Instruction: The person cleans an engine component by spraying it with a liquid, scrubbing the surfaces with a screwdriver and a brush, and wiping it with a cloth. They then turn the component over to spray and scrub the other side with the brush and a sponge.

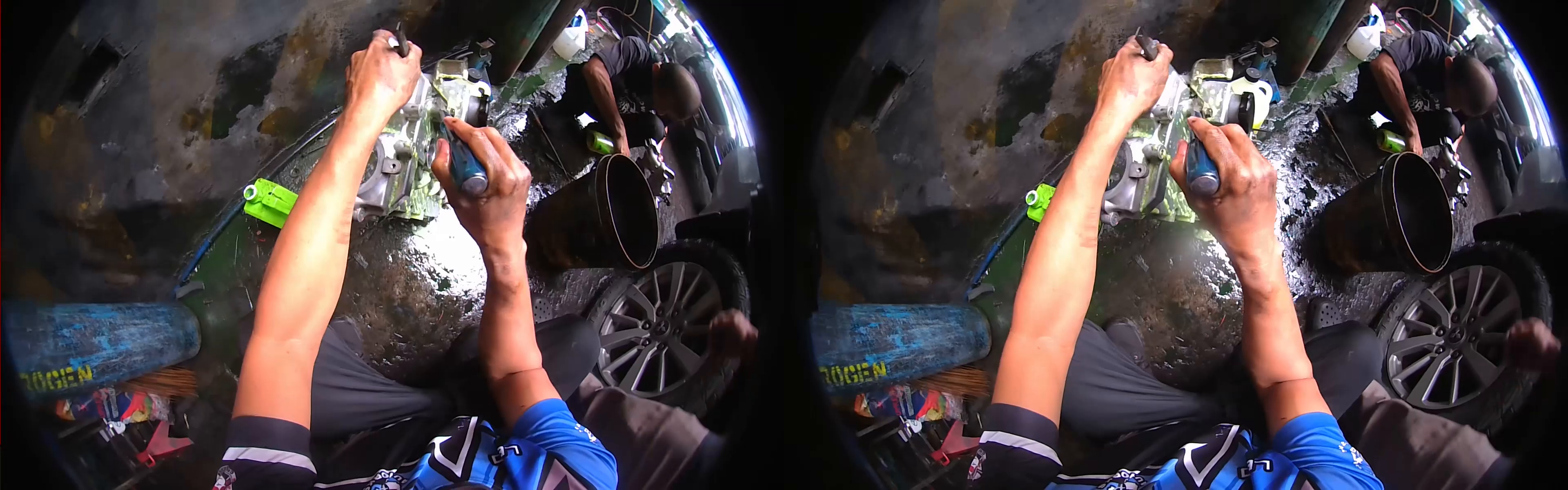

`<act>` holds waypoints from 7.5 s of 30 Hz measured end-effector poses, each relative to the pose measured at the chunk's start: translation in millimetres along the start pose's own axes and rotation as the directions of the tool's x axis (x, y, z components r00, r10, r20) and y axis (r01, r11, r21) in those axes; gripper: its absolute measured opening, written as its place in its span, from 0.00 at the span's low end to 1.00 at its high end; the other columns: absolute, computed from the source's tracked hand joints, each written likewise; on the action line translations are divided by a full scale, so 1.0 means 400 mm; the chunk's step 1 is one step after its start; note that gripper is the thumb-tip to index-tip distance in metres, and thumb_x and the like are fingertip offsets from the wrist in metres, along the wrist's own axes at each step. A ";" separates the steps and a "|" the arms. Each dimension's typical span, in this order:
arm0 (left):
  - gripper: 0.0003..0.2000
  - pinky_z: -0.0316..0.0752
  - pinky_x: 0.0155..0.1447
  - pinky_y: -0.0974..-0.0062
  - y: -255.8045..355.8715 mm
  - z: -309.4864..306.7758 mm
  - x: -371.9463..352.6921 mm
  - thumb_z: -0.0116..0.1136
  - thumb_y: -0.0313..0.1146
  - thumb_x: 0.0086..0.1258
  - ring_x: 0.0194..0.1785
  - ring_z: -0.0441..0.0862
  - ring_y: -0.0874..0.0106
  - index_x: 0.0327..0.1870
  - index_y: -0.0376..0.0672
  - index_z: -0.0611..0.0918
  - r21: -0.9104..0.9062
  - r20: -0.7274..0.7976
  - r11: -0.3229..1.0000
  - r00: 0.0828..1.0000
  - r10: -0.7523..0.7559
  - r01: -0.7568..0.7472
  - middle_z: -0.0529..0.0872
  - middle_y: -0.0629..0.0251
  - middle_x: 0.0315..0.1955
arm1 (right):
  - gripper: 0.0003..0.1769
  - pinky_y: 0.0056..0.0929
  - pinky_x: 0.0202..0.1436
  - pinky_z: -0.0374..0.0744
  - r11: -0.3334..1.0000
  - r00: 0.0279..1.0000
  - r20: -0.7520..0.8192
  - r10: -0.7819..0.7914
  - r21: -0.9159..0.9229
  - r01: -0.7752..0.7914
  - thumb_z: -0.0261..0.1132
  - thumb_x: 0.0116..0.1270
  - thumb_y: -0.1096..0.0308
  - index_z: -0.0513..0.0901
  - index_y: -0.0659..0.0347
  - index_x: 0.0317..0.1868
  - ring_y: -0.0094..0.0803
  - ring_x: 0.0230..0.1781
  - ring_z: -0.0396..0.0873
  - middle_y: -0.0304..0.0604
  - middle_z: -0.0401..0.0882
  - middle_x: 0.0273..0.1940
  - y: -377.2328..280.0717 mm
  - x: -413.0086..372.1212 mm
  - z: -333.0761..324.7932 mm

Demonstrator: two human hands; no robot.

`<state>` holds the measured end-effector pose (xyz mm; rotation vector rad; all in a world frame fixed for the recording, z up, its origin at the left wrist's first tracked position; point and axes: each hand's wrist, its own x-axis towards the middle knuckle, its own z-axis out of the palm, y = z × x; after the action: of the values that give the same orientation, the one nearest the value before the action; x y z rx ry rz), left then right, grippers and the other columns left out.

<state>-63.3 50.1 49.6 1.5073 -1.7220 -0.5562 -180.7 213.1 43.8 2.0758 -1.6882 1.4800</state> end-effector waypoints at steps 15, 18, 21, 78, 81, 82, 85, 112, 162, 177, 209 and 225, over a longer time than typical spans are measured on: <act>0.23 0.79 0.58 0.63 -0.120 -0.023 0.063 0.59 0.55 0.71 0.55 0.87 0.53 0.55 0.45 0.86 -0.081 0.094 0.995 0.993 0.072 -0.064 0.90 0.50 0.44 | 0.16 0.29 0.52 0.82 0.928 0.935 0.302 0.188 0.257 -0.270 0.71 0.66 0.68 0.88 0.62 0.53 0.33 0.44 0.88 0.48 0.89 0.45 0.175 0.043 -0.047; 0.20 0.80 0.56 0.56 -0.151 -0.011 0.074 0.59 0.51 0.70 0.51 0.85 0.45 0.45 0.41 0.85 -0.191 -0.017 0.958 0.976 0.215 -0.214 0.89 0.48 0.38 | 0.16 0.27 0.52 0.82 0.865 0.888 0.414 0.201 0.350 -0.359 0.72 0.66 0.70 0.88 0.61 0.55 0.28 0.44 0.87 0.48 0.89 0.47 0.180 0.060 -0.062; 0.19 0.80 0.57 0.58 -0.174 -0.009 0.089 0.59 0.52 0.70 0.52 0.86 0.48 0.49 0.45 0.86 -0.213 0.010 0.954 0.976 0.217 -0.210 0.90 0.49 0.40 | 0.16 0.25 0.51 0.83 0.837 0.859 0.449 0.246 0.349 -0.422 0.72 0.67 0.69 0.88 0.63 0.54 0.25 0.45 0.87 0.47 0.90 0.46 0.171 0.065 -0.078; 0.23 0.81 0.58 0.50 -0.075 -0.020 0.033 0.59 0.50 0.69 0.49 0.87 0.41 0.50 0.36 0.83 -0.122 -0.021 0.988 0.996 0.089 -0.091 0.88 0.37 0.37 | 0.20 0.42 0.42 0.83 0.944 0.887 0.431 -0.166 -0.191 0.270 0.72 0.59 0.73 0.85 0.57 0.54 0.48 0.36 0.84 0.48 0.83 0.39 -0.074 0.073 -0.017; 0.25 0.80 0.54 0.53 -0.074 -0.028 0.030 0.58 0.55 0.69 0.51 0.87 0.45 0.54 0.43 0.84 -0.168 0.078 0.985 0.995 0.060 -0.047 0.89 0.44 0.39 | 0.18 0.42 0.39 0.83 0.960 0.895 0.416 -0.161 -0.144 0.239 0.72 0.60 0.73 0.85 0.59 0.52 0.49 0.35 0.84 0.48 0.82 0.37 -0.071 0.092 -0.021; 0.25 0.80 0.53 0.54 -0.077 -0.027 0.029 0.57 0.56 0.69 0.51 0.87 0.46 0.54 0.43 0.84 -0.159 0.072 0.985 0.995 0.075 -0.063 0.89 0.44 0.40 | 0.18 0.42 0.39 0.83 0.968 0.910 0.384 -0.155 -0.126 0.218 0.72 0.60 0.72 0.85 0.59 0.52 0.50 0.34 0.84 0.49 0.81 0.37 -0.070 0.095 -0.016; 0.23 0.81 0.52 0.51 -0.091 -0.006 0.035 0.57 0.53 0.70 0.48 0.86 0.43 0.55 0.43 0.83 -0.177 -0.022 0.975 0.991 0.130 -0.132 0.88 0.40 0.35 | 0.18 0.42 0.40 0.83 0.973 0.919 0.368 -0.139 -0.121 0.196 0.73 0.60 0.71 0.85 0.61 0.52 0.50 0.35 0.85 0.49 0.82 0.37 -0.069 0.083 -0.014; 0.19 0.79 0.58 0.64 -0.104 -0.018 0.052 0.58 0.50 0.74 0.55 0.87 0.56 0.59 0.51 0.84 -0.209 0.133 0.949 0.955 0.265 -0.234 0.90 0.55 0.47 | 0.16 0.23 0.48 0.83 0.806 0.913 0.251 0.321 0.434 -0.403 0.72 0.68 0.71 0.87 0.65 0.55 0.22 0.41 0.86 0.41 0.90 0.43 0.135 0.001 -0.047; 0.16 0.76 0.57 0.76 -0.131 -0.040 0.046 0.57 0.42 0.80 0.49 0.82 0.77 0.57 0.42 0.86 -0.412 0.145 0.869 0.922 0.358 -0.273 0.89 0.67 0.45 | 0.15 0.39 0.55 0.85 0.984 1.000 -0.006 -0.005 0.176 0.006 0.73 0.58 0.69 0.87 0.65 0.45 0.47 0.43 0.89 0.52 0.89 0.43 0.032 -0.027 -0.066; 0.17 0.75 0.57 0.74 -0.152 -0.021 0.065 0.55 0.45 0.80 0.50 0.83 0.73 0.56 0.42 0.87 -0.322 0.050 0.880 0.922 0.384 -0.349 0.90 0.63 0.44 | 0.18 0.37 0.50 0.84 0.949 0.997 0.081 -0.002 0.314 -0.024 0.74 0.58 0.72 0.87 0.63 0.50 0.45 0.40 0.88 0.48 0.89 0.41 0.082 -0.054 -0.040; 0.19 0.73 0.64 0.71 -0.128 -0.022 0.057 0.49 0.43 0.82 0.55 0.83 0.70 0.56 0.37 0.86 -0.186 0.076 0.918 0.926 0.369 -0.351 0.89 0.60 0.49 | 0.14 0.36 0.45 0.84 0.871 0.995 -0.054 0.085 0.490 -0.048 0.73 0.61 0.67 0.89 0.62 0.47 0.43 0.38 0.87 0.48 0.89 0.40 0.166 -0.050 -0.012; 0.18 0.74 0.63 0.72 -0.145 -0.020 0.062 0.54 0.45 0.81 0.55 0.84 0.71 0.55 0.41 0.87 -0.218 0.034 0.916 0.935 0.353 -0.338 0.91 0.61 0.48 | 0.14 0.36 0.54 0.84 0.895 0.990 0.028 0.140 0.424 -0.139 0.73 0.62 0.66 0.89 0.59 0.48 0.45 0.44 0.88 0.49 0.89 0.44 0.152 -0.041 -0.014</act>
<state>-20.7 15.4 17.5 1.0156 -1.8689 -0.5881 -230.7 204.6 6.2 2.1760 -1.6605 2.0570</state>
